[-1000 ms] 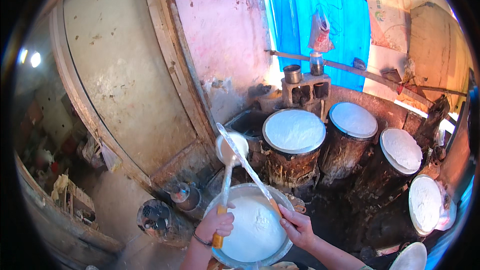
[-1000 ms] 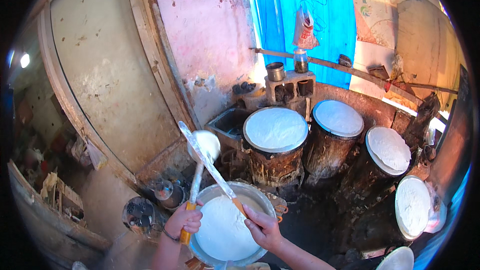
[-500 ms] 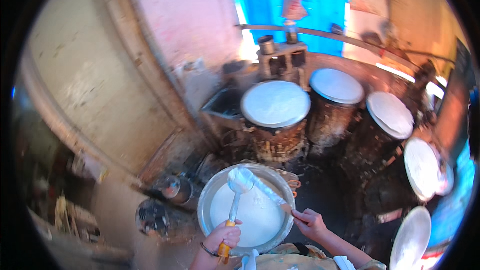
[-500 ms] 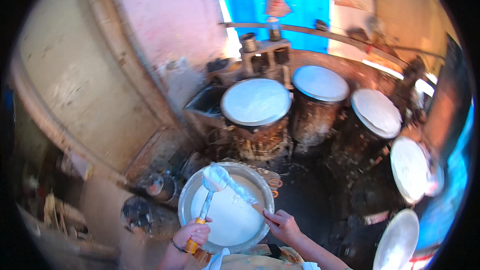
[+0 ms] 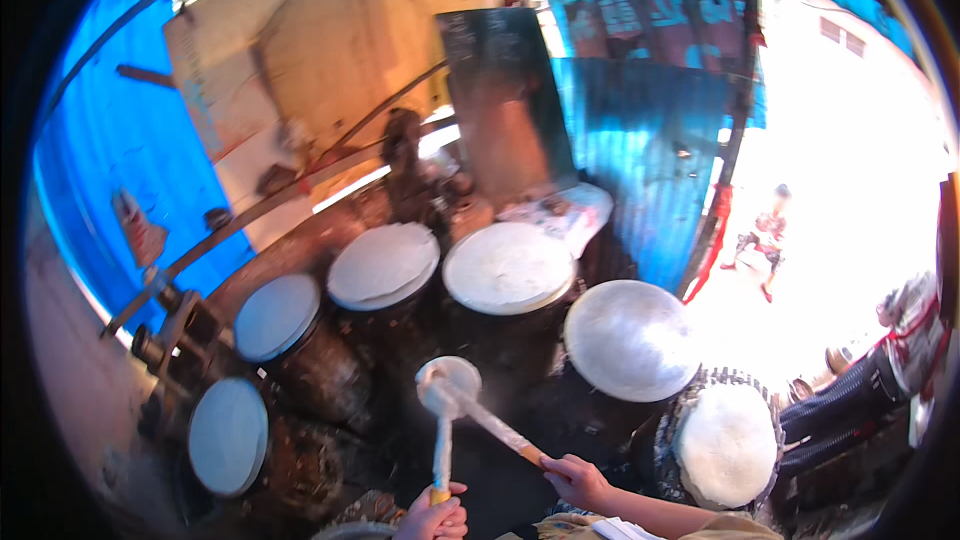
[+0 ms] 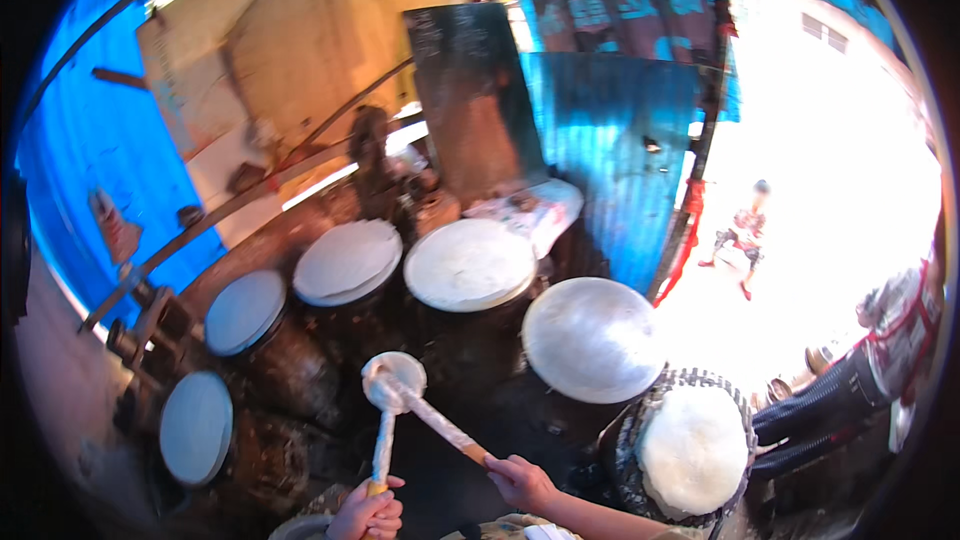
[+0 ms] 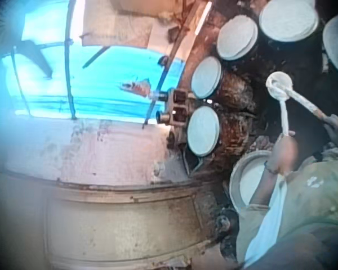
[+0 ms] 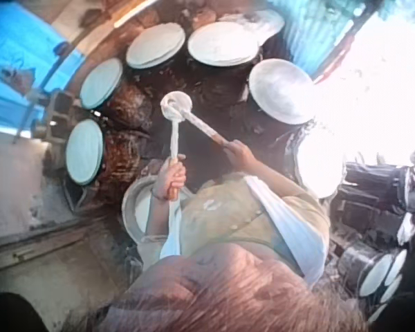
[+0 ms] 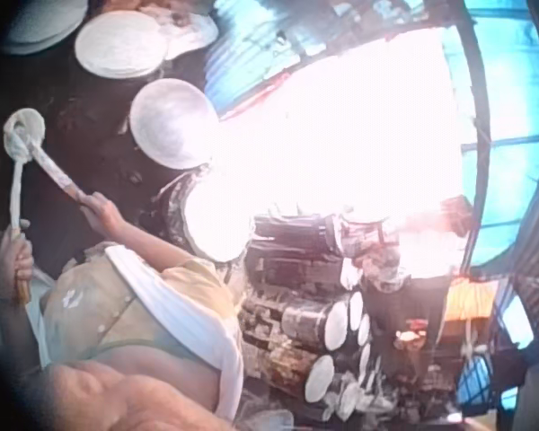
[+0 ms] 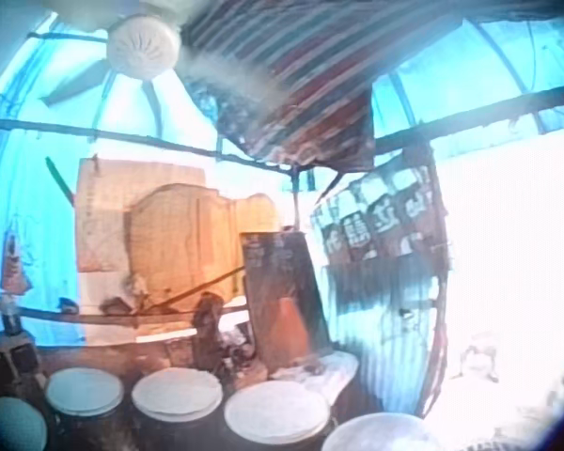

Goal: The person prepares crepes by pouring batter from a ladle onto multiple hot circular griddles and spreading it thin using a stick, then removing the cooked crepes by hand.

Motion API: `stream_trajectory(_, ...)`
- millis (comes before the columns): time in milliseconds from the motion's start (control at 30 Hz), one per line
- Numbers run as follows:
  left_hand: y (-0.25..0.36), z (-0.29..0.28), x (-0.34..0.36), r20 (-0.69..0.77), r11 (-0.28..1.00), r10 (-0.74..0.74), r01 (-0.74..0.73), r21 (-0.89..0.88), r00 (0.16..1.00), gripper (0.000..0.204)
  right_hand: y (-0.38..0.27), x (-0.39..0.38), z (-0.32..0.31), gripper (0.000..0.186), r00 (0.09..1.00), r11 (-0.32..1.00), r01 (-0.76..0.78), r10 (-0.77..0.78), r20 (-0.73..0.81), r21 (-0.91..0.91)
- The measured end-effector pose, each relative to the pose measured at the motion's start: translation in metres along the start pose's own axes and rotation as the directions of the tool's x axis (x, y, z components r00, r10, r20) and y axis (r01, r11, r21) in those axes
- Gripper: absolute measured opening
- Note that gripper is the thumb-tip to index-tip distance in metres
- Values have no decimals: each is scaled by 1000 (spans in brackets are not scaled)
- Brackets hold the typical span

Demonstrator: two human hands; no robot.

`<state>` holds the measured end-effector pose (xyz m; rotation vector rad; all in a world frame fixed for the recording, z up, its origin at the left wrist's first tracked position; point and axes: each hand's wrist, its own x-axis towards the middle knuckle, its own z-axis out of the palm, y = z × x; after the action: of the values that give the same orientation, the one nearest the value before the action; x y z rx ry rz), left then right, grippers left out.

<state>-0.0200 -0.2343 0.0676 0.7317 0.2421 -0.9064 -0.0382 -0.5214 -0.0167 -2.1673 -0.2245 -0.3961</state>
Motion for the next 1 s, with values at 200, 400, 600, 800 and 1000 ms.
stream_trajectory(200, 9, 168, 169, 59, 810, -443, 371, 454, 895, 24, 59, -44, -92, 22, 800, 967, -250, 231, -553, 43)
stream_trajectory(400, -63, 244, 295, -4, 655, -534, 416, 630, 845, 32, 96, -69, -134, 21, 478, 774, -539, 605, -637, 331)
stream_trajectory(600, -134, 243, 407, 101, 520, -279, 62, 852, 955, 60, 182, -68, -122, 19, 248, 669, -509, 716, -652, 541)
stream_trajectory(800, -122, 222, 474, 328, -61, 47, -325, 944, 943, 45, 228, -52, -101, 18, 179, 631, -376, 768, -616, 678)
stream_trajectory(1000, -96, 219, 503, 373, -262, 110, -335, 905, 921, 44, 200, -9, -129, 15, 171, 403, -27, 904, -393, 915)
